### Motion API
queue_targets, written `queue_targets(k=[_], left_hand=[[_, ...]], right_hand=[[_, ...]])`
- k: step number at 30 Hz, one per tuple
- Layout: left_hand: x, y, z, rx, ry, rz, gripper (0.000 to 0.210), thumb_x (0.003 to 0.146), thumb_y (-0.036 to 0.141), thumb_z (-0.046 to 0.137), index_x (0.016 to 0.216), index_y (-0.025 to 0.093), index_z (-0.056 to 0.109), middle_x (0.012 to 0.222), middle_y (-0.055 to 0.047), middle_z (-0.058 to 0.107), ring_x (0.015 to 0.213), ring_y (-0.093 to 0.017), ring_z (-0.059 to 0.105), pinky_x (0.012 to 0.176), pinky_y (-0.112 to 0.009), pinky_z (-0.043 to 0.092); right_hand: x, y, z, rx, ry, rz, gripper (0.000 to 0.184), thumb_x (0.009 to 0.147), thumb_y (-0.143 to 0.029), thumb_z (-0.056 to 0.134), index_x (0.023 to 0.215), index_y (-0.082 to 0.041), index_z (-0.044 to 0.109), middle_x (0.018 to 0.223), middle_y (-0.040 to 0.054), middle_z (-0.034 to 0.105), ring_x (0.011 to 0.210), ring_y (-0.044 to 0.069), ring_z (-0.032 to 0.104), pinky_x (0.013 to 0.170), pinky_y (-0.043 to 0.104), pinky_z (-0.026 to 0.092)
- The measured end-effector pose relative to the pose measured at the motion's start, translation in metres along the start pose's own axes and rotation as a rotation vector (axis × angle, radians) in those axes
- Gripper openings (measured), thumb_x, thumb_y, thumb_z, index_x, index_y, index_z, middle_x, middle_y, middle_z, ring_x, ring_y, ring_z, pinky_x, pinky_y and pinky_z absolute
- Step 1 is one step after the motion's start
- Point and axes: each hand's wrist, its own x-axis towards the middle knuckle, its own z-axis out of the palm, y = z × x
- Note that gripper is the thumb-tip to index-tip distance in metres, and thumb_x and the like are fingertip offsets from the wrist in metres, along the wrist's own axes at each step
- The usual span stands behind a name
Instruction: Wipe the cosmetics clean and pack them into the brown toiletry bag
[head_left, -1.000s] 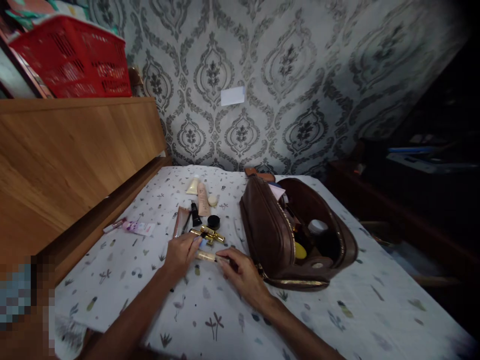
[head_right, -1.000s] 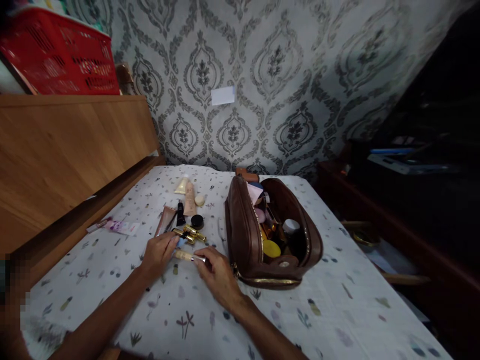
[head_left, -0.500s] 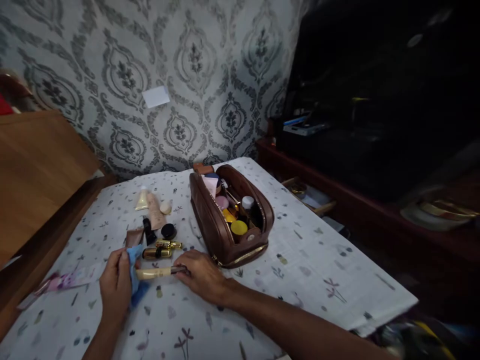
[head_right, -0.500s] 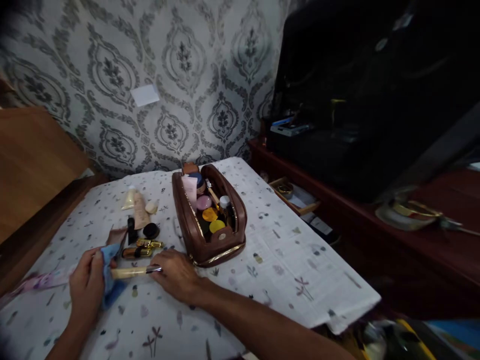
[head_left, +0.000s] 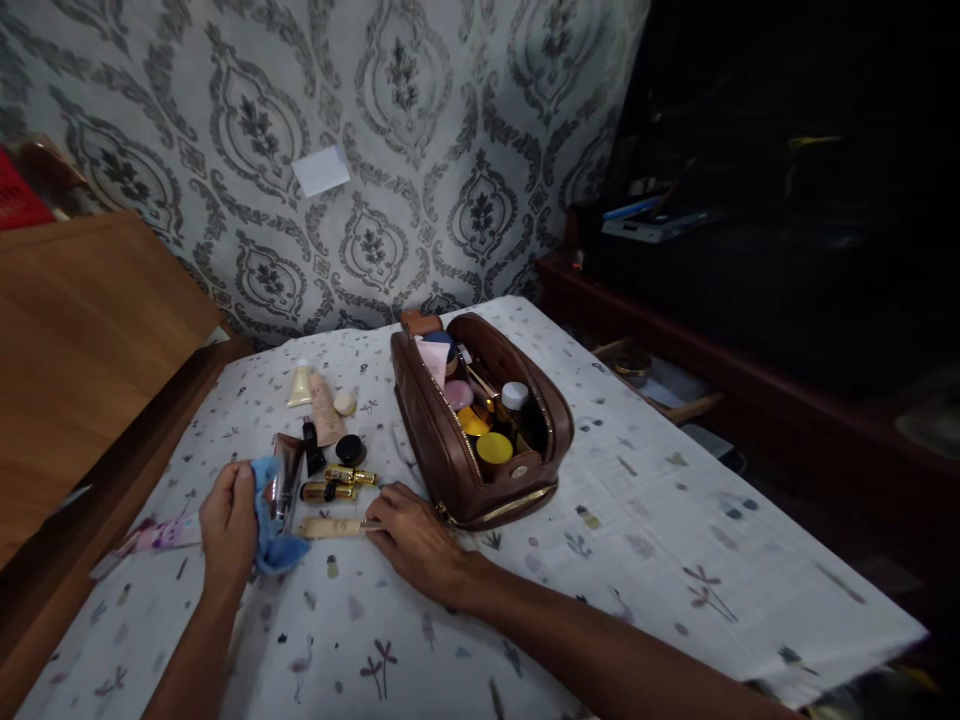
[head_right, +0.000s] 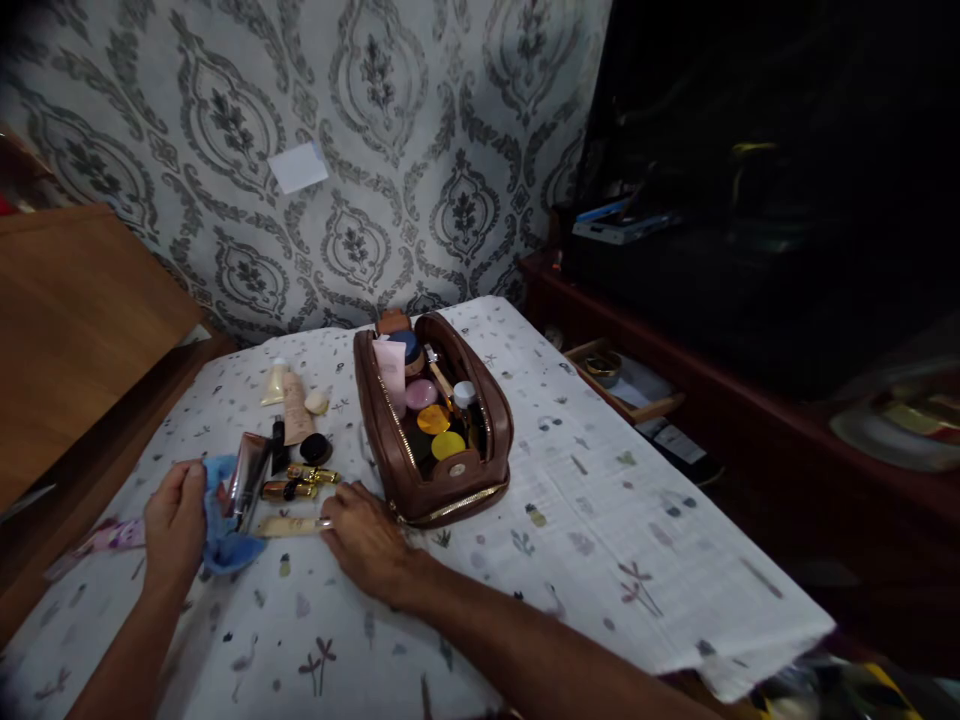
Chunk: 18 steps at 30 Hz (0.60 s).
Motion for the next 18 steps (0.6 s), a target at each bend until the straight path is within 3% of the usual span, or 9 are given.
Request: queue_targets(k=[3,5,7,9,12,18], left_hand=[[-0.015,0.008,0.005,0.111,-0.173,0.17,0.035,0.095,0.047,0.042,0.087,0.02,0.062,0.069,0.002,0.06,0.064,-0.015,0.056,0.059,-0.023,0.046],[-0.026,0.013,0.007,0.162,-0.32,0.312,0.033,0.097,0.043,0.042,0.099,0.02,0.065,0.088,-0.002,0.069,0.081,-0.017,0.064,0.075,-0.027,0.052],[-0.035,0.016,0.007,0.218,-0.447,0.47,0.03,0.098,0.038,0.044,0.112,0.022,0.065,0.11,-0.006,0.07,0.102,-0.02,0.065,0.091,-0.032,0.051],[-0.044,0.014,0.005,0.287,-0.531,0.599,0.031,0.098,0.034,0.047,0.124,0.023,0.061,0.12,-0.007,0.067,0.113,-0.022,0.062,0.095,-0.035,0.051],[-0.054,0.005,0.002,0.382,-0.541,0.689,0.036,0.096,0.025,0.049,0.131,0.023,0.056,0.118,-0.007,0.068,0.109,-0.022,0.063,0.088,-0.034,0.055],[-0.068,-0.011,0.004,0.462,-0.445,0.675,0.036,0.086,0.006,0.048,0.116,0.021,0.062,0.099,-0.006,0.071,0.093,-0.02,0.066,0.074,-0.03,0.056]], right_hand=[[0.0,0.001,0.0,0.038,0.015,0.014,0.007,0.091,-0.015,0.058,0.086,-0.017,0.062,0.092,0.0058,0.063,0.094,0.02,0.058,0.083,0.032,0.048],[0.001,0.002,0.001,0.073,0.031,0.039,0.005,0.09,-0.013,0.06,0.087,-0.017,0.062,0.093,0.0065,0.063,0.094,0.021,0.058,0.084,0.033,0.047],[0.0,0.003,0.001,0.114,0.046,0.048,0.006,0.089,-0.012,0.059,0.089,-0.017,0.061,0.095,0.0067,0.062,0.095,0.021,0.058,0.086,0.034,0.047],[0.0,0.003,0.001,0.149,0.054,0.036,0.008,0.09,-0.011,0.057,0.091,-0.018,0.06,0.096,0.006,0.061,0.094,0.02,0.058,0.086,0.033,0.047],[-0.002,0.002,0.001,0.168,0.041,0.014,0.009,0.091,-0.012,0.054,0.093,-0.019,0.059,0.095,0.0052,0.06,0.091,0.019,0.058,0.083,0.031,0.047],[-0.002,-0.001,0.0,0.234,0.024,-0.003,0.011,0.095,-0.019,0.05,0.091,-0.019,0.06,0.088,0.0038,0.062,0.081,0.017,0.059,0.075,0.028,0.045]])
